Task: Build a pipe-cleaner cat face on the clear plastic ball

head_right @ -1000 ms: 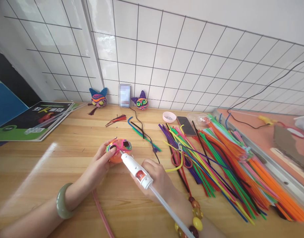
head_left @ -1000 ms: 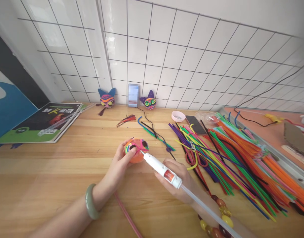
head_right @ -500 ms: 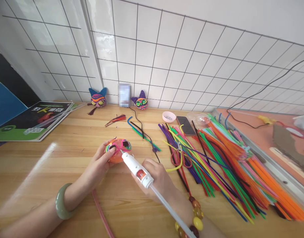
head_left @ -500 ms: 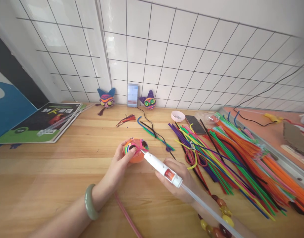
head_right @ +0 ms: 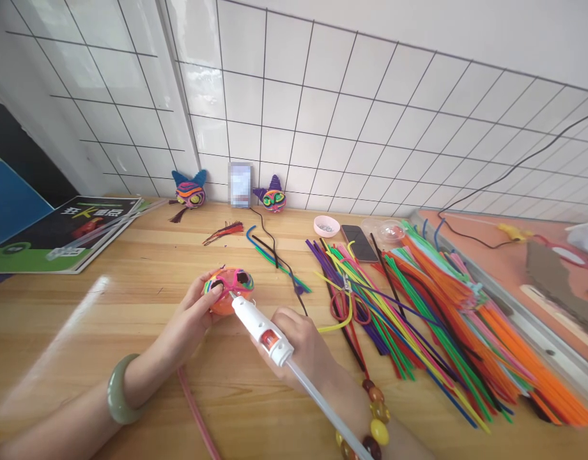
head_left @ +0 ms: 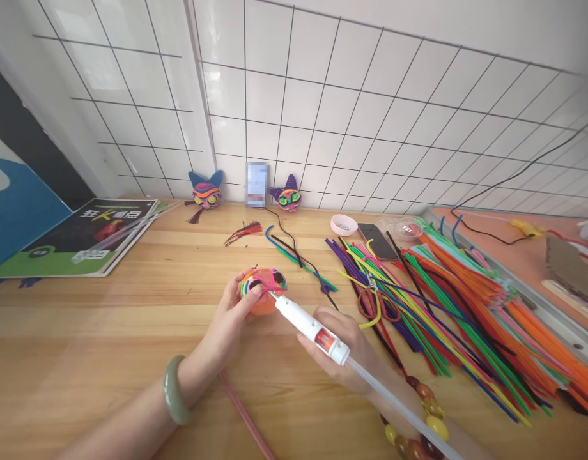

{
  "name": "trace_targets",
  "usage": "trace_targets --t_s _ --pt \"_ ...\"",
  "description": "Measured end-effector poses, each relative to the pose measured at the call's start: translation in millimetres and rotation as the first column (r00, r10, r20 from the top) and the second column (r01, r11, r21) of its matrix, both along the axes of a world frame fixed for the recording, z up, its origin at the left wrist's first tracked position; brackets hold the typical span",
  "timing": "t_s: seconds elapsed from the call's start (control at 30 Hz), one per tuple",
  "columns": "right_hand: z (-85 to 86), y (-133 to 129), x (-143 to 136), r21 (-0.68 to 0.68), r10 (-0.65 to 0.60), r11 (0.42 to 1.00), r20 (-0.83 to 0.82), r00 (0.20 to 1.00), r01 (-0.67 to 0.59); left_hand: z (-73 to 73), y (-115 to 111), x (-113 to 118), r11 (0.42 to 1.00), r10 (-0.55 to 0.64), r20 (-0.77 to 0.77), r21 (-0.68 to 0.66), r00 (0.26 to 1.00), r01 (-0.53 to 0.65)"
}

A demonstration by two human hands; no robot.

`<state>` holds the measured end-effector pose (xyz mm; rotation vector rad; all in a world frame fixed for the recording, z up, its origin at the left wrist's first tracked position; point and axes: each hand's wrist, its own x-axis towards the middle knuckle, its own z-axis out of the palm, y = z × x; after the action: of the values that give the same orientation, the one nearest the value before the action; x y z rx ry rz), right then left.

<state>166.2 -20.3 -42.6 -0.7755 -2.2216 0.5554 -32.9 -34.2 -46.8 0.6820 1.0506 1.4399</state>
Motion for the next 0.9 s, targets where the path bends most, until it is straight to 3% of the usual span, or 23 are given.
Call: trace_targets --t_s 0.17,0.33,0.47,0.63,0.77,0.9 --pt "-1.7 1 0 0.011 -0.007 1.000 -0.010 1.000 0.007 -6.4 2 -1 1.000 0.020 0.013 0.003 1.000 -0.020" --pt "-3.0 1 3 -0.006 0.108 0.994 0.016 0.994 -0.107 -5.7 4 -5 0.999 0.005 0.053 0.032 0.999 -0.007" --pt "-0.2 5 5 -0.043 0.139 0.990 0.206 0.969 -0.133 -3.8 11 -14 0.991 0.122 0.027 0.048 0.992 -0.123" --pt "-6.0 10 -2 -0.013 0.070 0.997 0.427 0.902 -0.071 -5.7 25 -37 0.948 0.301 0.004 0.112 0.954 -0.299" --pt "-5.7 12 -2 -0.090 0.144 0.989 0.457 0.878 -0.116 -7.7 33 -54 0.905 0.398 0.029 0.152 0.917 -0.397" --pt "11.7 21 16 -0.154 0.193 0.979 0.461 0.866 -0.136 -6.2 33 -56 0.905 0.399 0.038 0.147 0.916 -0.400"
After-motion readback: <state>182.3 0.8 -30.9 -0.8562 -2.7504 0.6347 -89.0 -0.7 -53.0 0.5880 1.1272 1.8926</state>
